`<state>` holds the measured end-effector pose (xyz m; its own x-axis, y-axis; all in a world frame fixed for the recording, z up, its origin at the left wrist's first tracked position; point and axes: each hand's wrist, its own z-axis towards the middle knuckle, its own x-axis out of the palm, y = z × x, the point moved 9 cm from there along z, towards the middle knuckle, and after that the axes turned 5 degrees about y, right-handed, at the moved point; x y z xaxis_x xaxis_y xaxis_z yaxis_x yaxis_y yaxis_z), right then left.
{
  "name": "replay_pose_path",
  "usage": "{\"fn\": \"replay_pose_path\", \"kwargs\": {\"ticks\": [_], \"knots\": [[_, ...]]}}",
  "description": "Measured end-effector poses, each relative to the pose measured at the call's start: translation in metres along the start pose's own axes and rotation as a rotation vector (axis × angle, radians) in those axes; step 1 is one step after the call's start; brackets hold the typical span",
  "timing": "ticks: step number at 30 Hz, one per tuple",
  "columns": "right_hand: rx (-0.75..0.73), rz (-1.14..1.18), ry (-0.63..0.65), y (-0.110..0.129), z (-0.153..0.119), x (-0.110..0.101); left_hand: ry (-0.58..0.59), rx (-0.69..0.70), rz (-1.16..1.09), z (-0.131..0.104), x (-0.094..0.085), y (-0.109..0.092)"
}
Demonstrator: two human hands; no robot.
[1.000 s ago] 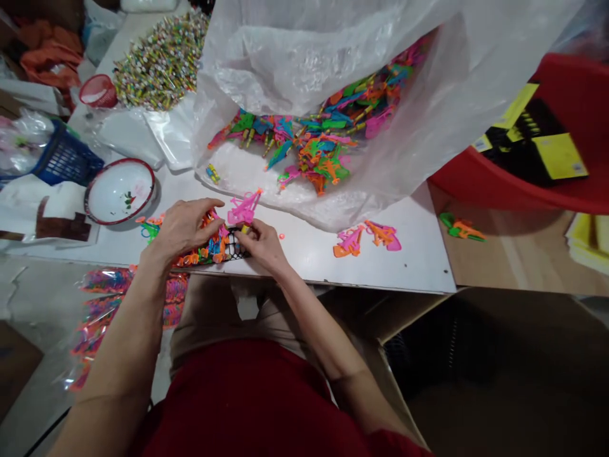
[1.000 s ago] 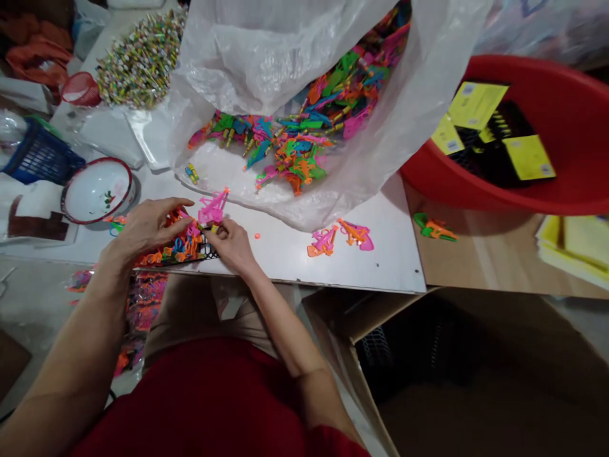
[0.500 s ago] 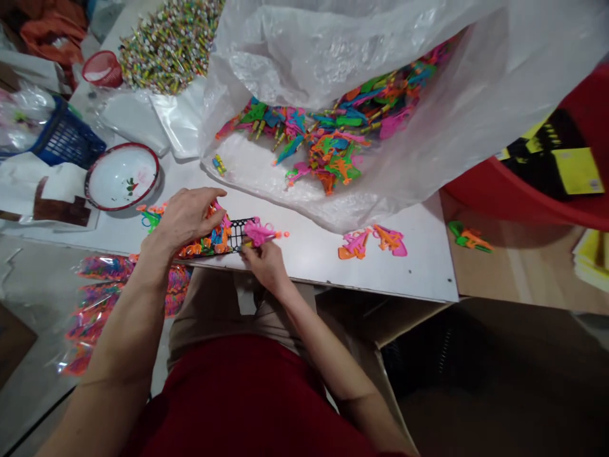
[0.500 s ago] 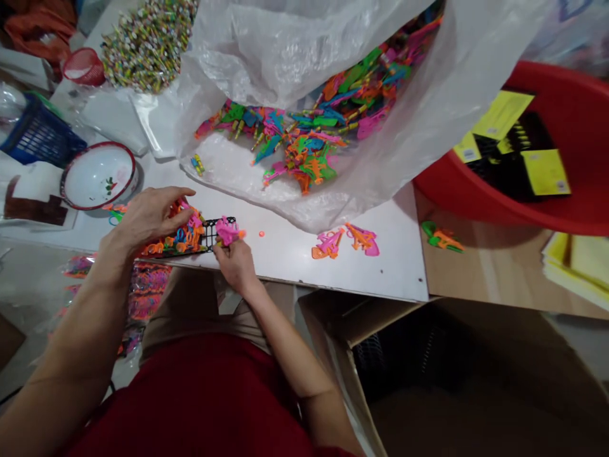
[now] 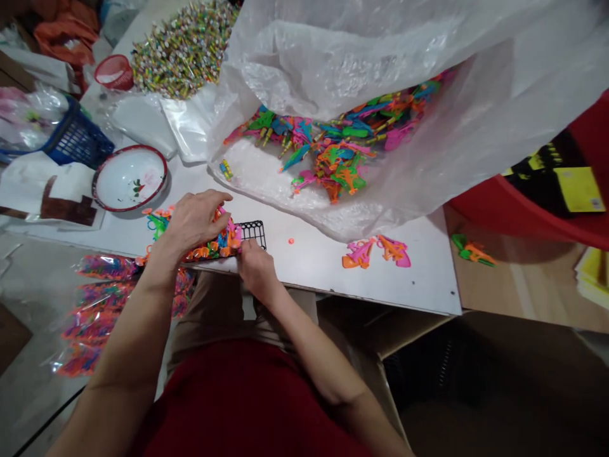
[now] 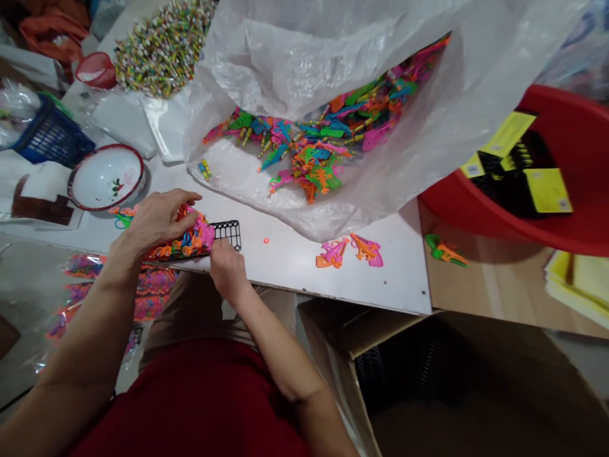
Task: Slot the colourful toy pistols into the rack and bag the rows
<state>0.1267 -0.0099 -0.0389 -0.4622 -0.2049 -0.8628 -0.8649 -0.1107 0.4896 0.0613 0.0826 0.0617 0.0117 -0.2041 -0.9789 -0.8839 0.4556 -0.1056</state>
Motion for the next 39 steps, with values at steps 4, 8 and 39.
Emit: {"fn": "replay_pose_path", "kwargs": {"ticks": [4, 8, 39], "knots": [[0.01, -0.102, 0.001, 0.011, 0.003, -0.003, 0.0, -0.001, -0.011, 0.002, 0.0, -0.001], [-0.047, 0.069, 0.023, -0.002, 0.005, -0.002, -0.015, 0.01, -0.002, 0.002, -0.001, -0.002], [-0.349, 0.336, -0.426, 0.014, -0.007, -0.043, -0.004, 0.014, -0.027, 0.004, 0.003, -0.003]]}}
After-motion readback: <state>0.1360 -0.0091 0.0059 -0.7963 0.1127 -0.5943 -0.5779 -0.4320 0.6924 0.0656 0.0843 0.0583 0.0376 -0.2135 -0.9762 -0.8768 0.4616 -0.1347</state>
